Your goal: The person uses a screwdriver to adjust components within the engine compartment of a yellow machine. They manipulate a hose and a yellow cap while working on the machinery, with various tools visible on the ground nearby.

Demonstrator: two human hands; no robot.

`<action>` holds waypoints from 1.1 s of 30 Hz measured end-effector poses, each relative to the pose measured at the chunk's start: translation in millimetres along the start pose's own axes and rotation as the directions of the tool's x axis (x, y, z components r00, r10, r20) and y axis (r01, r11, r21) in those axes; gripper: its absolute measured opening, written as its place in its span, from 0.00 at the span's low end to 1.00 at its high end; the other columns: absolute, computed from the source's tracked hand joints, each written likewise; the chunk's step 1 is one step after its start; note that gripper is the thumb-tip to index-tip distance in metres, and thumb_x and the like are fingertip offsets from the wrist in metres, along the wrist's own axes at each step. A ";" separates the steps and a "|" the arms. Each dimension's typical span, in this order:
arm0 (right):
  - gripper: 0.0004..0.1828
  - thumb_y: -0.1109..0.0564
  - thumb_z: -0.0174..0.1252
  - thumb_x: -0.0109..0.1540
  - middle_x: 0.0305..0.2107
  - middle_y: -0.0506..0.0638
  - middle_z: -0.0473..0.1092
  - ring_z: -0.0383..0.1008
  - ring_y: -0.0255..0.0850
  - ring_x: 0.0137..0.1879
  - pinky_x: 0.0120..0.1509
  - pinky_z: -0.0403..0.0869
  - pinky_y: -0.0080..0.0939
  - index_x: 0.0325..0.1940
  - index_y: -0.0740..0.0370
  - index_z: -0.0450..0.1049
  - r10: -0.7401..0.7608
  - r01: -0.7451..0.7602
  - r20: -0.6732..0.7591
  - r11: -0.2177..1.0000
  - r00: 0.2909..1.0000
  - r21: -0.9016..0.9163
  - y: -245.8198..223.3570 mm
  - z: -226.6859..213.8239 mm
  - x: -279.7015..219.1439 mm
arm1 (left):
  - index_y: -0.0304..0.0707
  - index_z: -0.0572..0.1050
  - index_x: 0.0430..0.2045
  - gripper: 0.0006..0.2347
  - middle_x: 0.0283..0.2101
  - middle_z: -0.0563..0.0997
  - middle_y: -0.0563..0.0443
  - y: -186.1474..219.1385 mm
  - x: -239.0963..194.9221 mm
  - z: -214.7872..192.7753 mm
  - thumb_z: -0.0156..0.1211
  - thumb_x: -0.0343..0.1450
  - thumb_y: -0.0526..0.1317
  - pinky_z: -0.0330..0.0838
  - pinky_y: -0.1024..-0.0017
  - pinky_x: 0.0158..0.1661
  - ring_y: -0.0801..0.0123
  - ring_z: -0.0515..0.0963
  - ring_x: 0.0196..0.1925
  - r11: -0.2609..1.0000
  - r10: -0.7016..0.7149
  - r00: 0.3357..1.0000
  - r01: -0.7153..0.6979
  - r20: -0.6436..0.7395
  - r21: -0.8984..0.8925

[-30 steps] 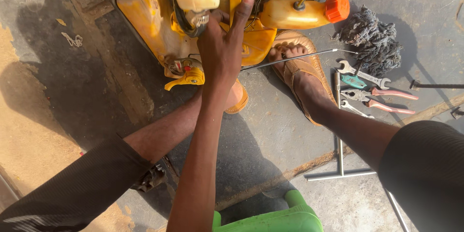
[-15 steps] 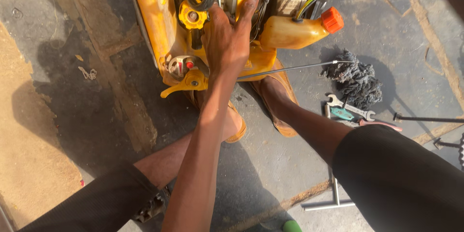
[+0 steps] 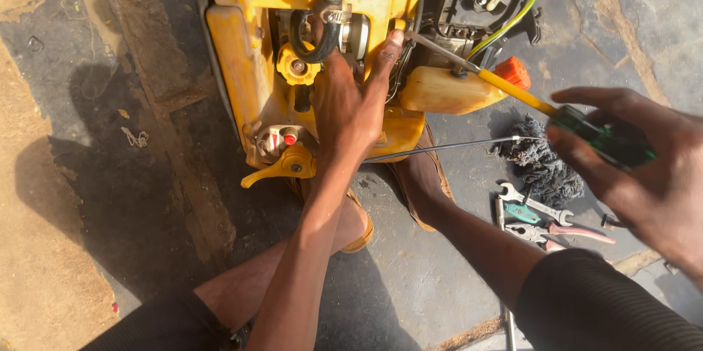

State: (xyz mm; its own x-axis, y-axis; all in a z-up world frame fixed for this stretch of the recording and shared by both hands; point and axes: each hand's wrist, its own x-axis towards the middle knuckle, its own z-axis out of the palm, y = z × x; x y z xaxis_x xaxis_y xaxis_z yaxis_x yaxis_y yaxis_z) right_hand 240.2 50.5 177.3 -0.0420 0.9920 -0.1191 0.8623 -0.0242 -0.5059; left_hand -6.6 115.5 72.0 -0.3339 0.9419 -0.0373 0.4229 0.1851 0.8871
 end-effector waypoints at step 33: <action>0.17 0.67 0.64 0.62 0.40 0.63 0.76 0.81 0.47 0.43 0.51 0.79 0.43 0.55 0.72 0.77 -0.425 0.415 -0.030 0.896 0.905 -0.159 -55.1 12.1 93.0 | 0.34 0.43 0.76 0.45 0.52 0.84 0.38 -3.0 30.9 9.6 0.58 0.71 0.62 0.74 0.58 0.54 0.48 0.85 0.52 0.983 0.068 0.998 -0.067 0.001 -0.168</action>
State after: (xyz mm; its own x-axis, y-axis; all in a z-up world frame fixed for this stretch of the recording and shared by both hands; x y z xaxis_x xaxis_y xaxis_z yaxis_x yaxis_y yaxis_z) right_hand 182.7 142.6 183.8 -0.3892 0.9115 0.1329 0.8350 0.4101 -0.3669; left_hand -10.2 146.7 63.7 -0.3031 0.9527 0.0226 0.2963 0.0717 0.9524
